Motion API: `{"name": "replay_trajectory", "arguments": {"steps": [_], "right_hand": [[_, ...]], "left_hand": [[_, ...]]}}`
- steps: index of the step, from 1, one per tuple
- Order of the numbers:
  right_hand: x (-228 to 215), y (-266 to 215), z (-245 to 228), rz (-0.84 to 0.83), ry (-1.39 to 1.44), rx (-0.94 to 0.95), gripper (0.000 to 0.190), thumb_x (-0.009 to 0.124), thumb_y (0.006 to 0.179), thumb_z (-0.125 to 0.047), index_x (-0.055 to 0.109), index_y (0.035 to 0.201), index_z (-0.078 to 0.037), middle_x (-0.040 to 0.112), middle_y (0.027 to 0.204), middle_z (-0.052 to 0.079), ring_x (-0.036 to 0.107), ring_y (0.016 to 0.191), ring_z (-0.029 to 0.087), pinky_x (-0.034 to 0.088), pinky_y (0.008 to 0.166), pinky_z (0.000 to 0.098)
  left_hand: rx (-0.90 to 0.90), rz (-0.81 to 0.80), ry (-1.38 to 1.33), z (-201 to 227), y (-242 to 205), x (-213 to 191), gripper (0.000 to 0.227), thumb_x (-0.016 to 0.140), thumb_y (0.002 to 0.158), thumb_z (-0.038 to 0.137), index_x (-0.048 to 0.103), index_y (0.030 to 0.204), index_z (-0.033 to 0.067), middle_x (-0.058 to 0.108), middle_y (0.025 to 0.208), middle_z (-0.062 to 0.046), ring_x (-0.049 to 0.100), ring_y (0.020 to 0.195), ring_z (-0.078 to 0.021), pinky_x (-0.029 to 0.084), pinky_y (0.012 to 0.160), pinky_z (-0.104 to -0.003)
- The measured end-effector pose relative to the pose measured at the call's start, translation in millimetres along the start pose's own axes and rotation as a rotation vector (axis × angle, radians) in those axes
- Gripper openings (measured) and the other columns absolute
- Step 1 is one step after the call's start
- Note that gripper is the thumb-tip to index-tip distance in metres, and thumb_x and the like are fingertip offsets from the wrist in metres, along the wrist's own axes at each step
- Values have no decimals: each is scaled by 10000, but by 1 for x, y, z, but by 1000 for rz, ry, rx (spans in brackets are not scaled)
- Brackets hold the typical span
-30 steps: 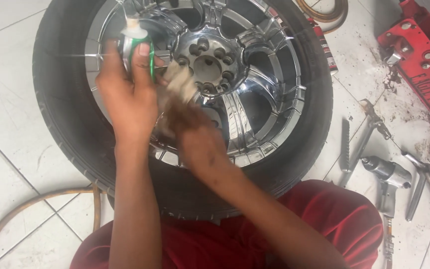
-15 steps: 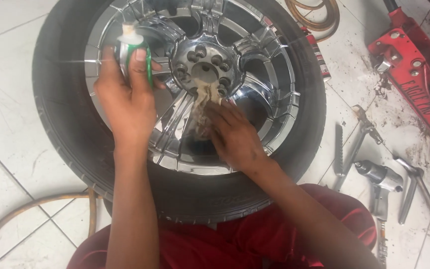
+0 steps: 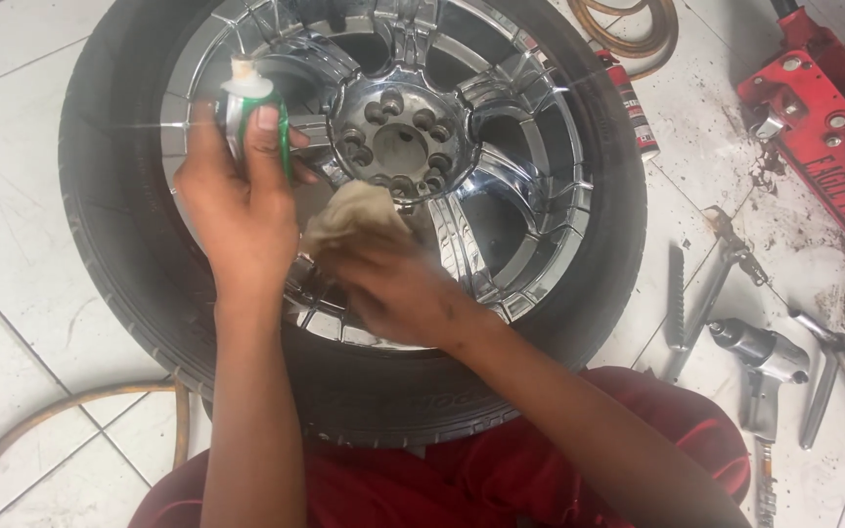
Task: Apply polishing compound and rub a chrome car wheel with a cloth.
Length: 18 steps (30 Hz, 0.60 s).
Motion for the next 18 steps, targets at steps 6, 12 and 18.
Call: {"name": "replay_trajectory", "arguments": {"steps": [6, 12, 18], "right_hand": [[-9, 3, 4, 97, -115, 124, 542, 663, 930, -114, 509, 1448, -69, 586, 1405, 174, 540, 1343, 358, 351, 1184, 521], [1, 2, 7, -30, -172, 146, 467, 678, 952, -145, 556, 1400, -202, 673, 1313, 45, 613, 1311, 220, 343, 1189, 507], [-1, -3, 11, -29, -33, 23, 576, 644, 876, -21, 517, 1428, -126, 606, 1391, 138, 558, 1345, 347, 367, 1179, 518]], "left_hand": [[-26, -14, 37, 3, -1, 3, 245, 576, 1195, 198, 585, 1244, -42, 725, 931, -83, 706, 789, -120, 607, 669, -276], [-6, -32, 50, 8, -3, 6, 225, 571, 1210, 167, 583, 1278, -47, 720, 965, -86, 717, 847, -121, 629, 695, -276], [-8, -41, 76, 10, -3, 9, 216, 570, 1208, 154, 581, 1274, -51, 719, 963, -86, 709, 835, -123, 620, 699, -280]]}}
Point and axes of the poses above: each hand's wrist, its own y-axis towards the middle knuckle, its own x-axis out of the palm, z = x × y, the point moved 4 cm from there along y, towards the middle knuckle
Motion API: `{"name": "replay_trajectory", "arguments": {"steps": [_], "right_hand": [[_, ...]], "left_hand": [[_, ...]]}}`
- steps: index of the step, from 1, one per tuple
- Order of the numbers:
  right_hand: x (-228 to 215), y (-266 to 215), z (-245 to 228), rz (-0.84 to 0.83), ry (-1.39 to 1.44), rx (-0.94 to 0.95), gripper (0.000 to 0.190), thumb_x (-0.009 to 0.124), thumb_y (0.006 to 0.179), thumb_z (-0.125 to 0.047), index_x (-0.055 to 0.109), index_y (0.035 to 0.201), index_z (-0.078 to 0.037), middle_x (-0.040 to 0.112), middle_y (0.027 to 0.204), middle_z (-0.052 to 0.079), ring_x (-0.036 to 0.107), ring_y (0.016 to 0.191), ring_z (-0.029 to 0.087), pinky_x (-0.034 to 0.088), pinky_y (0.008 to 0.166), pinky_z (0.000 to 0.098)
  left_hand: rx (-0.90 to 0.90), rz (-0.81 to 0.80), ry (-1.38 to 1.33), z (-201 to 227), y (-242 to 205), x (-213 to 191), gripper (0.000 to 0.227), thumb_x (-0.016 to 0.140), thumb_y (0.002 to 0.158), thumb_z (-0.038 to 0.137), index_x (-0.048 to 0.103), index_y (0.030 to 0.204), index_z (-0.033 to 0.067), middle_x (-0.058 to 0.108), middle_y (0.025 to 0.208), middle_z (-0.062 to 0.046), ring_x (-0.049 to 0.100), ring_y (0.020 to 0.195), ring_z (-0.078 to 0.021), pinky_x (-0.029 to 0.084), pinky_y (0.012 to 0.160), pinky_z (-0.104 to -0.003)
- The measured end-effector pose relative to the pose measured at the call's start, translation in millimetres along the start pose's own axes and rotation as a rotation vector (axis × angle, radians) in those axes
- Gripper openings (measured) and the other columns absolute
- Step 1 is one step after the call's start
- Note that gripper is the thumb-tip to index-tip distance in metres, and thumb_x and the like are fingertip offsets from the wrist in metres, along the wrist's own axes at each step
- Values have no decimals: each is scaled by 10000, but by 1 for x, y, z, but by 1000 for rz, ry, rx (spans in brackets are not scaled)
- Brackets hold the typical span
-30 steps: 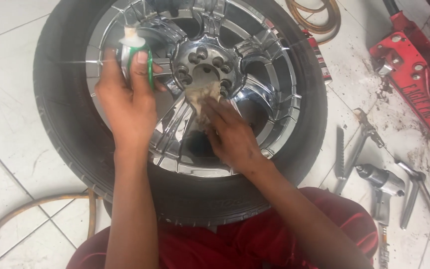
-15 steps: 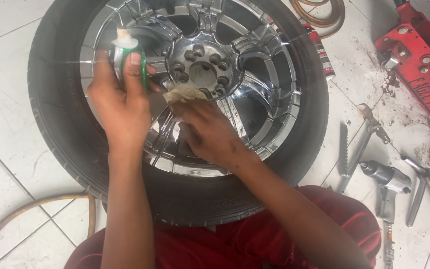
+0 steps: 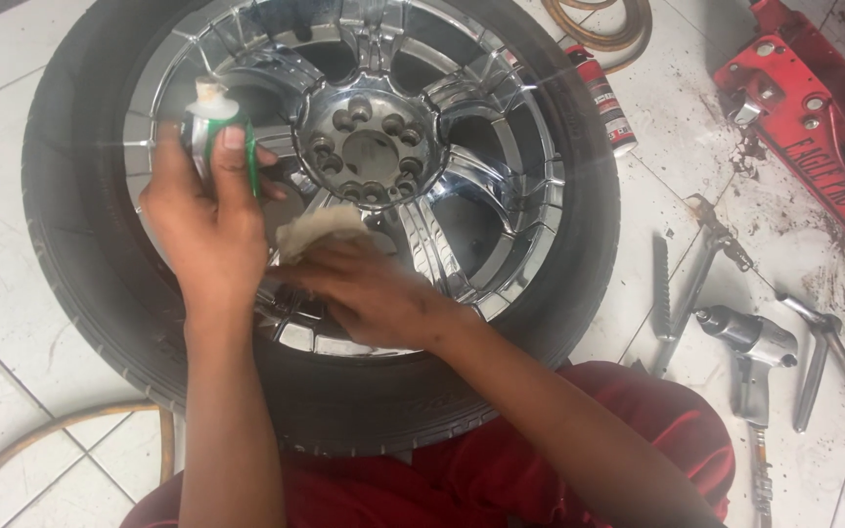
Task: Apply polishing compound and rub a chrome car wheel with a cloth.
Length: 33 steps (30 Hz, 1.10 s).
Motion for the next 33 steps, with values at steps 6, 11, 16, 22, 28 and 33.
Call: {"name": "replay_trajectory", "arguments": {"steps": [6, 11, 16, 22, 28, 33], "right_hand": [[-1, -1, 15, 37, 237, 211, 604, 605, 906, 90, 506, 1459, -132, 610, 1379, 104, 628, 1306, 272, 526, 1088, 364], [10, -2, 8, -86, 177, 153, 624, 631, 870, 95, 545, 1446, -130, 640, 1294, 125, 644, 1212, 328, 543, 1017, 422], [1, -34, 11, -98, 407, 89, 613, 602, 927, 99, 539, 1495, -123, 658, 1163, 107, 689, 1071, 235, 580, 943, 398], [-105, -138, 79, 688, 299, 559, 249, 498, 1033, -14, 634, 1240, -21, 666, 1091, 155, 597, 911, 177, 515, 821, 318], [-163, -124, 141, 447, -261, 767, 229, 622, 981, -245, 716, 1108, -80, 734, 1005, 102, 710, 914, 262, 551, 793, 398], [-139, -86, 173, -224, -647, 461, 267, 556, 948, -278, 748, 1024, -109, 731, 1120, 55, 611, 1167, 297, 434, 992, 494]], "left_hand": [[6, -1, -17, -2, 1, 0, 225, 573, 1221, 166, 575, 1284, -50, 717, 972, -86, 711, 791, -111, 624, 718, -284], [28, 3, -9, 3, 2, 3, 236, 575, 1208, 176, 572, 1262, -53, 711, 952, -92, 699, 820, -124, 617, 708, -287], [12, 14, -53, 7, -10, 3, 271, 564, 1221, 207, 562, 1245, -64, 712, 929, -98, 685, 740, -124, 602, 678, -278], [1, -26, -279, 38, -74, -3, 360, 514, 1191, 340, 572, 1235, -13, 704, 934, -90, 771, 850, -183, 629, 711, -298], [-175, 43, 316, 40, -177, -20, 498, 416, 1105, 364, 708, 1058, -36, 715, 765, -93, 686, 660, -171, 485, 568, -298], [37, -37, 372, 69, -197, 4, 548, 256, 1157, 204, 693, 904, -10, 781, 969, -132, 715, 1200, -273, 366, 1241, -516]]}}
Point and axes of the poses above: each hand's wrist, its own y-axis towards the middle knuckle, its own x-axis out of the palm, z = x × y, the point moved 4 cm from there along y, towards the middle knuckle
